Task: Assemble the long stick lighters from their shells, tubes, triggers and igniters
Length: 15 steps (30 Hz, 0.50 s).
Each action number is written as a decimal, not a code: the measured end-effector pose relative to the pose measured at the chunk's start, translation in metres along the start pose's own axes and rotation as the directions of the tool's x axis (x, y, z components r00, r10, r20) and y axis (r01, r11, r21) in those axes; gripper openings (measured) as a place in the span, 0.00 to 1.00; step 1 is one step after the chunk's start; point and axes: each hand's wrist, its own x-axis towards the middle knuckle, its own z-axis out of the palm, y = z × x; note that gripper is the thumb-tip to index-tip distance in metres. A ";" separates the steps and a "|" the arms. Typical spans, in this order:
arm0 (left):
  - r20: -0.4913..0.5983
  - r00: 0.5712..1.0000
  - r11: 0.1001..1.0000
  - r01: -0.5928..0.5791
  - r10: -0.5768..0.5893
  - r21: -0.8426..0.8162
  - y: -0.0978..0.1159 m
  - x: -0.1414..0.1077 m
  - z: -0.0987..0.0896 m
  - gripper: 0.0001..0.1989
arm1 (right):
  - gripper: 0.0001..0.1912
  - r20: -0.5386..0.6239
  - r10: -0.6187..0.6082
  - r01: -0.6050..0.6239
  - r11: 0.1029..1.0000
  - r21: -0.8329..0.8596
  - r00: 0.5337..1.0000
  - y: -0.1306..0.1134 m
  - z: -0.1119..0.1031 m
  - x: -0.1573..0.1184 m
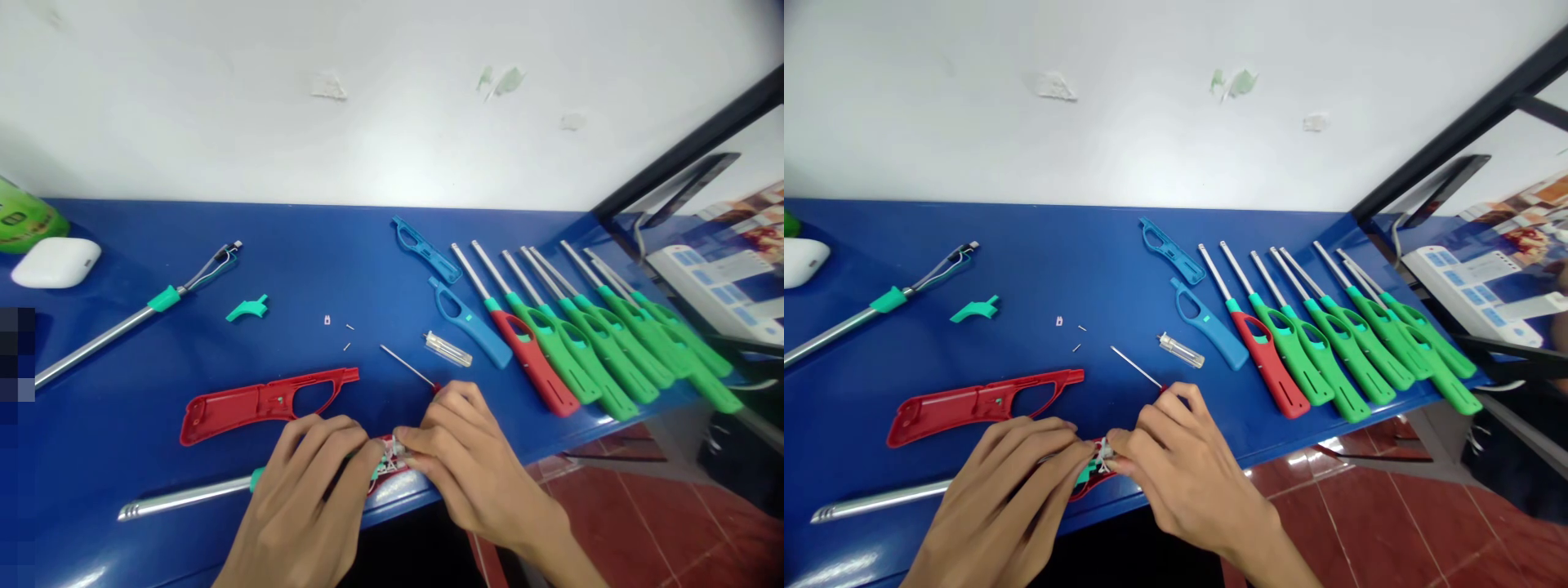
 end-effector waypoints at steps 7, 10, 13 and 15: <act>0.012 1.000 0.998 -0.010 0.009 0.066 -0.002 -0.002 -0.001 0.18 | 0.16 -0.006 -0.005 0.005 1.000 -0.022 1.000 -0.001 0.001 0.003; 0.036 0.999 0.997 -0.004 0.001 0.073 -0.001 0.001 -0.005 0.18 | 0.16 0.001 0.001 0.000 1.000 -0.015 1.000 -0.001 0.001 0.003; 0.067 0.998 0.996 -0.013 0.007 0.093 -0.003 -0.002 -0.005 0.17 | 0.15 0.008 0.026 -0.026 1.000 0.017 1.000 -0.002 -0.002 0.003; 0.089 0.996 0.994 -0.020 0.011 0.108 -0.004 -0.006 -0.002 0.16 | 0.15 0.032 0.058 -0.060 0.997 0.043 0.998 -0.003 -0.005 0.004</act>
